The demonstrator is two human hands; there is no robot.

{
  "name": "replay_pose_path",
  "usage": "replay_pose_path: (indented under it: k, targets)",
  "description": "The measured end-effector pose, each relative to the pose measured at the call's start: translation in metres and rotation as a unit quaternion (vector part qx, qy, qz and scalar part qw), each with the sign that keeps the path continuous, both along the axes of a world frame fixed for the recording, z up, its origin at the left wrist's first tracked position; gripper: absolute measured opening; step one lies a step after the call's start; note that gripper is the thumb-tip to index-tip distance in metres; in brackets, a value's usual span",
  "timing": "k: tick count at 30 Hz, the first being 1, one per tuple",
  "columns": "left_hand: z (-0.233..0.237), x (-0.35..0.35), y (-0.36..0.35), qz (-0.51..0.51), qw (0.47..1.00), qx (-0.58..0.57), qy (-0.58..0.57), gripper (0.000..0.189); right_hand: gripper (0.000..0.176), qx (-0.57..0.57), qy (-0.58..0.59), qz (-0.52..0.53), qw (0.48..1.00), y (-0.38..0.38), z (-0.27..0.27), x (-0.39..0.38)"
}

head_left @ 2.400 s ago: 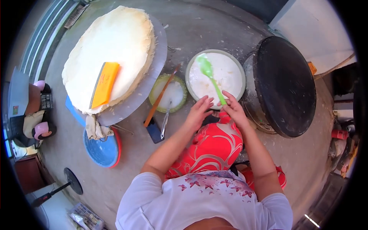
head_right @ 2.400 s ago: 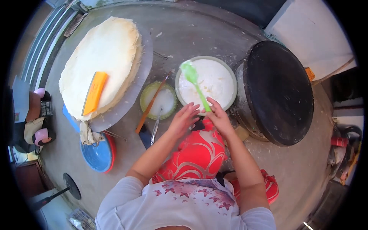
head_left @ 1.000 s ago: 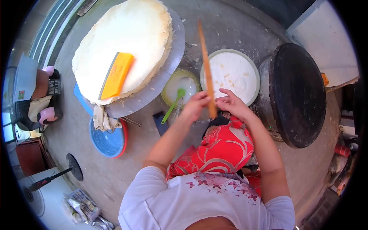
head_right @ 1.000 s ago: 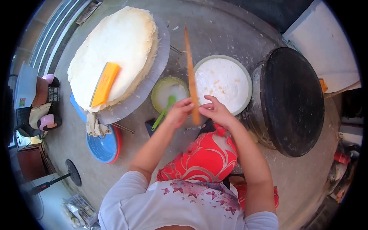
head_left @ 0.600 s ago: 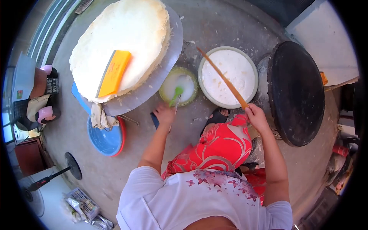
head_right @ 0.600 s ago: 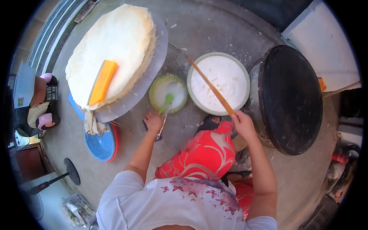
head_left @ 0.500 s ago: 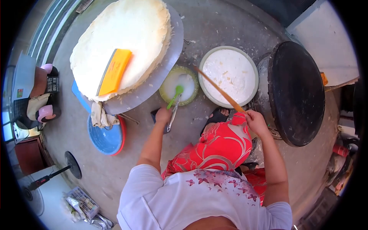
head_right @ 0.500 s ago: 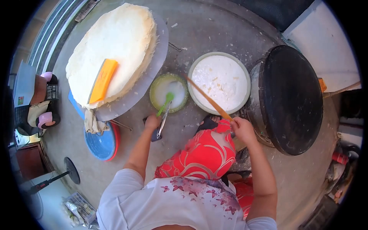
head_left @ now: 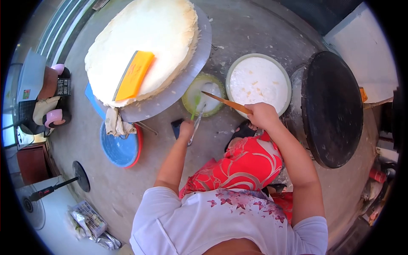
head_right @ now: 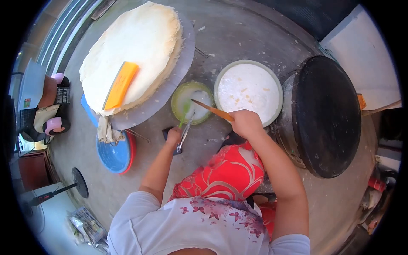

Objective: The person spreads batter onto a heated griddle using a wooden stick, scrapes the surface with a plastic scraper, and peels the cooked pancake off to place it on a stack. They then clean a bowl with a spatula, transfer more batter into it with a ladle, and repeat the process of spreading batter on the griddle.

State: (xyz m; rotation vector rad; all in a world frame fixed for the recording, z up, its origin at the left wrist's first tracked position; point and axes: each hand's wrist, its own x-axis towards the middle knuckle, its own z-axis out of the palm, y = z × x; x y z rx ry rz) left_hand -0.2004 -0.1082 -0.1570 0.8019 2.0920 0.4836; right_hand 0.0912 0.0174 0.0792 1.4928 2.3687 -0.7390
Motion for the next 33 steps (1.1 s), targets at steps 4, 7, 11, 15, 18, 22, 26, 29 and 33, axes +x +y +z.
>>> replay_pose_path:
  k: [4,7,11,15,18,22,26,29,33]
  targets:
    - [0.064,0.026,-0.014,-0.060,0.995,0.033,0.070,0.030,0.033,-0.079,-0.002,-0.042,0.996,0.007,-0.022,-0.011]
    - [0.091,0.050,-0.022,-0.092,0.989,0.091,0.072,0.029,0.035,-0.117,0.039,-0.060,0.991,0.009,-0.037,-0.011]
    - [0.088,0.055,-0.013,-0.096,0.985,0.092,0.113,0.030,0.035,-0.130,0.042,-0.100,0.986,0.004,-0.036,-0.009]
    - [0.046,0.025,0.002,-0.075,0.982,0.069,0.159,0.030,0.035,-0.030,0.030,-0.057,0.997,-0.005,-0.013,0.012]
    - [0.033,0.011,0.004,-0.112,0.975,0.064,0.182,0.029,0.034,-0.015,0.078,-0.110,0.991,-0.018,-0.001,0.041]
    - [0.067,0.029,-0.001,-0.243,0.835,0.177,0.461,0.040,0.036,-0.031,0.190,-0.208,0.959,-0.043,-0.002,0.085]
    - [0.061,0.037,-0.010,-0.402,0.811,0.148,0.398,0.049,0.037,-0.057,0.309,-0.293,0.903,-0.083,-0.014,0.121]
    - [0.014,0.033,-0.013,-0.388,0.807,0.151,0.419,0.047,0.038,-0.050,0.364,-0.323,0.872,-0.114,-0.015,0.136]
    - [-0.004,0.022,0.014,-0.216,0.972,-0.030,0.083,0.029,0.040,-0.073,0.381,-0.394,0.833,-0.146,0.000,0.149]
